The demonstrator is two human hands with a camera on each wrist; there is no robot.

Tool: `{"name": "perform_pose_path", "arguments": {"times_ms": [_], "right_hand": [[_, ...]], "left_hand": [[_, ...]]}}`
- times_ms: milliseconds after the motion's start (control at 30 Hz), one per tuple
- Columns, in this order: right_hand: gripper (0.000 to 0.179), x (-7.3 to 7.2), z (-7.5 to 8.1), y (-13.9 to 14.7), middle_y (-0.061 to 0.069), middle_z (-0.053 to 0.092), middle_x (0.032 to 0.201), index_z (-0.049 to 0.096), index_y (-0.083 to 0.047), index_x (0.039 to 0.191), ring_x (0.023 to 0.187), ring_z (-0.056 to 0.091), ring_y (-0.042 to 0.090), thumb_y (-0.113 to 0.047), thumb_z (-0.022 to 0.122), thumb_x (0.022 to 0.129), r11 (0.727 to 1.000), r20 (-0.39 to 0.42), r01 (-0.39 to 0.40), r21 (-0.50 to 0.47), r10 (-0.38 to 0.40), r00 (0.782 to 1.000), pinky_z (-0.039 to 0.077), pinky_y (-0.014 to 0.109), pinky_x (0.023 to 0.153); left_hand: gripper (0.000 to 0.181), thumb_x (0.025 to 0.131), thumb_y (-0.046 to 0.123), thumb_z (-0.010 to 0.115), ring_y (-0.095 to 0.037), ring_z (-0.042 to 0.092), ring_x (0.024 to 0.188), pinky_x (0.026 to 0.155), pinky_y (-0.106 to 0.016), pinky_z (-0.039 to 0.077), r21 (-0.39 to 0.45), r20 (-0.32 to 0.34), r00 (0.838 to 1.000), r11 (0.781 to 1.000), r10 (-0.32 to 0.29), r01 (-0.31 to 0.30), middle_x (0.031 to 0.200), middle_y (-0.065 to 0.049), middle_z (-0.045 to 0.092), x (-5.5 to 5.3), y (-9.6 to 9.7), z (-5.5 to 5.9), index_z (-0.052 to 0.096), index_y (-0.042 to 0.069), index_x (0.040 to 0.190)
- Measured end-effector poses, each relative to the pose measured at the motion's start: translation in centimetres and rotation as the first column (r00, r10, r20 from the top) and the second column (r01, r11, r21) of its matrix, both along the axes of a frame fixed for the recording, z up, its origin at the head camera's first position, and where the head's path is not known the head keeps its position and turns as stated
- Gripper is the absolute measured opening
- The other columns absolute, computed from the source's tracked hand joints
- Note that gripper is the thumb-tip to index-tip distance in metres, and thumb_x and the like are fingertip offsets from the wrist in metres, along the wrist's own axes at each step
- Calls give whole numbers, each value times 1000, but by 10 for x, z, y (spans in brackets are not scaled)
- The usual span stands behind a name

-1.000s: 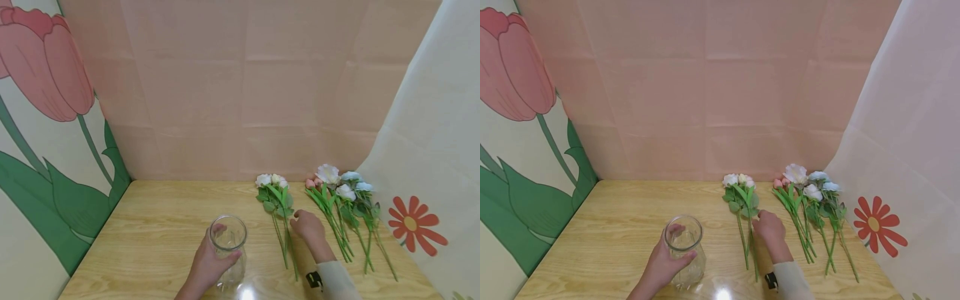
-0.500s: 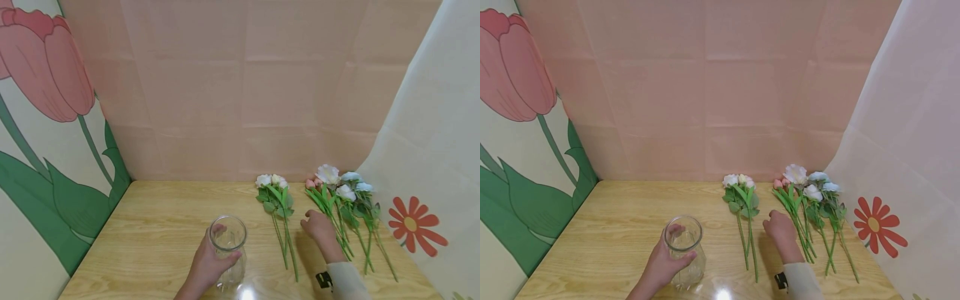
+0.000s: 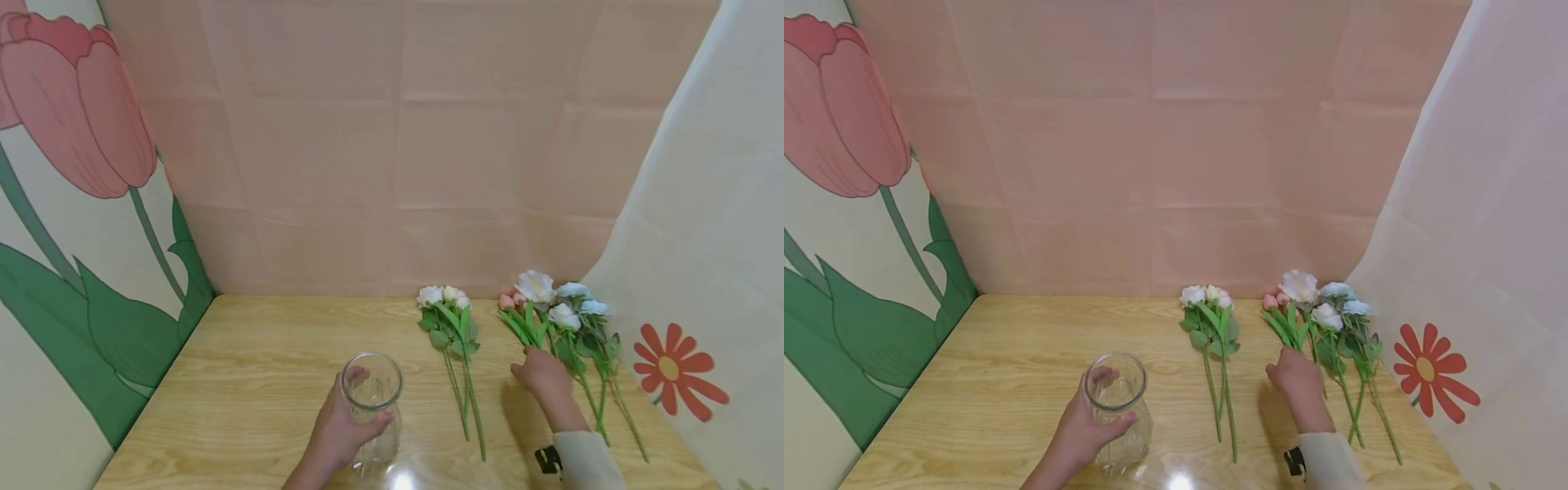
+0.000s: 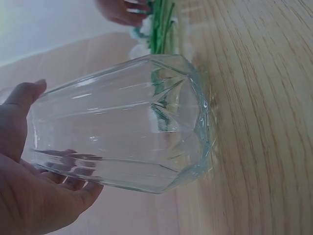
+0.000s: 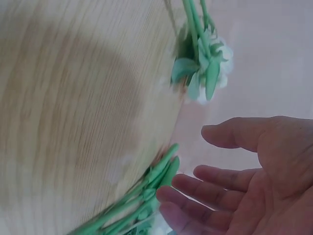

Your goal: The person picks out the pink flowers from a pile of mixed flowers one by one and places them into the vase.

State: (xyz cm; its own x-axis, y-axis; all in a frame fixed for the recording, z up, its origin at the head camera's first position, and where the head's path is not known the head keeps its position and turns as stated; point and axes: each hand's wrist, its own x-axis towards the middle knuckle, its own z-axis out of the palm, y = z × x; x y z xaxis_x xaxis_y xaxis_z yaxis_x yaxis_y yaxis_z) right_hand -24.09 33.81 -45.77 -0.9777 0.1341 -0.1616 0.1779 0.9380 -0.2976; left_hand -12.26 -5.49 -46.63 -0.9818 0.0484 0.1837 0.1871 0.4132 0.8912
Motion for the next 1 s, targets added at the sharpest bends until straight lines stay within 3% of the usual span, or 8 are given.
{"name": "perform_pose_path", "arguments": {"times_ms": [400, 667, 1000], "right_hand": [[52, 6, -3, 27, 33, 62, 108, 53, 16, 120, 92, 62, 48, -30, 59, 97, 999, 3, -34, 21, 33, 999, 52, 59, 74], [62, 6, -9, 38, 40, 54, 124, 44, 18, 133, 105, 57, 56, -30, 59, 97, 999, 36, 34, 1, -34, 999, 52, 62, 79], [55, 2, -19, 49, 39, 56, 120, 46, 16, 129, 99, 60, 51, -29, 57, 99, 998, 63, 69, 2, -69, 996, 52, 58, 74]], "left_hand": [[79, 73, 43, 89, -46, 50, 131, 98, -70, 44, -9, 11, 1000, 1000, 5, -5, 145, -14, 53, 0, 0, 1, 48, 23, 137], [80, 73, 44, 89, -46, 49, 131, 97, -70, 45, -3, 17, 1000, 1000, -8, 8, 145, -15, 52, -1, 1, -1, 47, 23, 138], [81, 74, 44, 88, -47, 47, 133, 98, -71, 44, -8, 15, 1000, 1000, -26, 26, 146, -13, 51, -1, -1, -2, 45, 22, 139]]}}
